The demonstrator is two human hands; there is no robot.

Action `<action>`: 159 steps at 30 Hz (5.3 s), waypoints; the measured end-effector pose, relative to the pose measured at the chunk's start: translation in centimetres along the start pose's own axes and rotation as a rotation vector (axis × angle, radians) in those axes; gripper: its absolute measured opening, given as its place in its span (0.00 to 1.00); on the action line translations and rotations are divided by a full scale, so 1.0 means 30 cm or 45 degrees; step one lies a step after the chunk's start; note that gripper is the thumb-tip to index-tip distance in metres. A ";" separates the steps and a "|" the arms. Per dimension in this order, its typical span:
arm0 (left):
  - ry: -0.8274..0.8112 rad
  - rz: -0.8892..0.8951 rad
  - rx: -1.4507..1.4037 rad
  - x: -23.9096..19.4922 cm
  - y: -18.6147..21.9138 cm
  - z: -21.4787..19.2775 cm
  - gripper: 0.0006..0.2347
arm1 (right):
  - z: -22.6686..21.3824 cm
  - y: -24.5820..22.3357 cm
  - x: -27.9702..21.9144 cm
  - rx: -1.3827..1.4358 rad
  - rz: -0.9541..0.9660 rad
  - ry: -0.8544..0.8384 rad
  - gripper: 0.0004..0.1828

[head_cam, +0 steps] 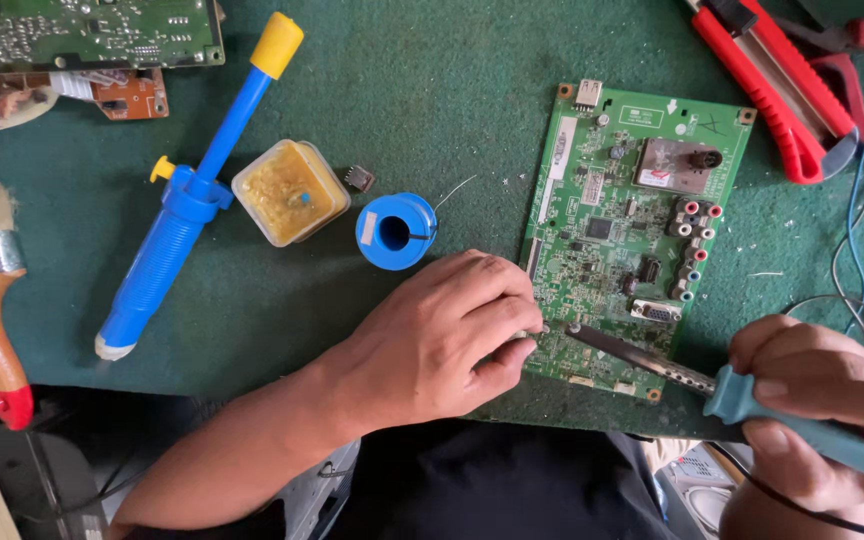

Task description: The person holds a green circuit board and uses a soldering iron to apply solder to specific points on the board. They feed solder wire from a blue spool into the joints while working on the board.

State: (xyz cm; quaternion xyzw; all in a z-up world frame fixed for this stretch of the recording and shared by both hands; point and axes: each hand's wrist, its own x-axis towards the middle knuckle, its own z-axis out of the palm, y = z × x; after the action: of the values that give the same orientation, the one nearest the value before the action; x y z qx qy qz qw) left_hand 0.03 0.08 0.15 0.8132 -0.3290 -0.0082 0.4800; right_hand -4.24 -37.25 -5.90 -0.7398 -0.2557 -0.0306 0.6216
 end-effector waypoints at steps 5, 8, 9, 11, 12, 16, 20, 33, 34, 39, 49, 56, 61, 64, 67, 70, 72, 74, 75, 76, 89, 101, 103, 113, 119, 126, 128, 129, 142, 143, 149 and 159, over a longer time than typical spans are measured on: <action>-0.043 -0.017 -0.040 0.003 0.003 -0.011 0.02 | 0.030 -0.005 -0.027 0.036 0.105 0.140 0.16; -0.054 -0.025 -0.036 0.002 0.002 -0.013 0.02 | 0.042 -0.019 -0.001 -0.004 0.090 0.125 0.15; -0.054 -0.028 -0.038 0.002 0.001 -0.014 0.02 | 0.038 -0.017 -0.003 -0.003 0.094 0.123 0.15; -0.060 -0.040 -0.051 0.003 0.002 -0.016 0.03 | 0.031 -0.013 -0.007 0.010 0.108 0.097 0.15; -0.060 -0.042 -0.052 0.003 0.003 -0.017 0.03 | 0.028 -0.011 -0.005 0.011 0.110 0.096 0.15; -0.082 -0.051 -0.034 0.007 0.006 -0.020 0.03 | 0.079 -0.045 0.009 -0.012 0.153 0.177 0.15; -0.091 -0.077 -0.025 0.008 0.009 -0.019 0.03 | 0.067 -0.039 0.003 0.000 0.192 0.201 0.14; -0.129 -0.135 0.022 0.017 0.017 -0.011 0.02 | 0.027 -0.046 0.030 0.015 0.184 -0.003 0.15; -0.127 -0.136 0.015 0.017 0.018 -0.012 0.02 | 0.027 -0.042 0.028 0.022 0.172 -0.004 0.15; -0.114 -0.130 -0.003 0.020 0.017 -0.011 0.03 | 0.005 -0.017 0.022 0.062 0.123 -0.046 0.16; -0.111 -0.134 0.001 0.018 0.022 -0.010 0.03 | 0.025 -0.051 0.056 0.044 0.175 -0.038 0.15; -0.122 -0.102 0.031 0.007 0.010 -0.004 0.03 | 0.075 -0.051 0.002 0.022 0.168 0.243 0.15; -0.003 -0.071 -0.051 0.007 0.010 -0.004 0.02 | 0.031 -0.022 0.005 0.018 0.047 0.098 0.14; 0.054 -0.027 -0.018 0.007 0.003 0.008 0.03 | 0.001 -0.002 0.023 0.000 -0.046 -0.081 0.15; 0.083 0.004 0.006 0.007 0.001 0.016 0.04 | -0.003 0.001 0.038 -0.007 -0.089 -0.134 0.16; 0.095 0.021 0.018 0.006 -0.002 0.021 0.05 | 0.003 -0.005 0.041 -0.023 -0.078 -0.133 0.15; 0.103 0.031 0.023 0.006 -0.006 0.024 0.05 | 0.012 -0.012 0.052 -0.036 -0.061 -0.124 0.14; 0.112 0.049 0.036 0.003 -0.009 0.028 0.05 | 0.025 -0.026 0.072 -0.062 -0.151 -0.134 0.13; 0.114 0.049 0.038 0.001 -0.010 0.030 0.05 | 0.028 -0.027 0.071 -0.061 -0.153 -0.136 0.13; 0.114 0.055 0.046 0.000 -0.011 0.032 0.05 | 0.031 -0.027 0.070 -0.068 -0.179 -0.126 0.13; 0.136 0.078 0.087 0.009 -0.003 0.023 0.06 | 0.066 -0.049 0.090 -0.088 -0.244 -0.080 0.13; 0.174 0.170 0.183 -0.002 -0.014 0.034 0.05 | 0.134 -0.089 0.148 -0.061 -0.278 0.032 0.11; 0.181 0.200 0.205 -0.005 -0.013 0.032 0.05 | 0.129 -0.083 0.144 -0.059 -0.286 0.025 0.11; 0.192 0.253 0.354 -0.017 -0.009 0.043 0.05 | 0.137 -0.096 0.146 -0.074 -0.277 0.026 0.11; 0.198 0.244 0.394 -0.021 -0.015 0.058 0.08 | 0.137 -0.086 0.142 -0.062 -0.283 0.040 0.11; 0.210 0.251 0.405 -0.021 -0.017 0.059 0.08 | 0.136 -0.091 0.143 -0.104 -0.276 0.043 0.11; 0.208 0.232 0.426 -0.023 -0.016 0.059 0.08 | 0.133 -0.083 0.139 -0.082 -0.289 0.037 0.11; 0.206 0.229 0.425 -0.022 -0.016 0.060 0.08 | 0.131 -0.082 0.139 -0.080 -0.285 0.037 0.11; 0.211 0.246 0.444 -0.025 -0.015 0.069 0.10 | 0.140 -0.091 0.127 -0.091 -0.236 0.079 0.12; 0.218 0.251 0.442 -0.025 -0.015 0.069 0.11 | 0.141 -0.091 0.126 -0.088 -0.227 0.085 0.12; 0.216 0.247 0.459 -0.024 -0.011 0.067 0.10 | 0.138 -0.087 0.129 -0.097 -0.248 0.070 0.12; 0.126 0.149 0.131 -0.020 -0.012 0.022 0.04 | 0.076 -0.014 0.039 0.066 -0.122 0.206 0.11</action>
State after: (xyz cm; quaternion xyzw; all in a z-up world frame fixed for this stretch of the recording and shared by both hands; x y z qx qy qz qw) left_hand -0.48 0.02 -0.69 0.8157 -0.3516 0.0771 0.4529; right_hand -4.03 -34.67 -5.60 -0.7054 -0.2406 -0.1134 0.6570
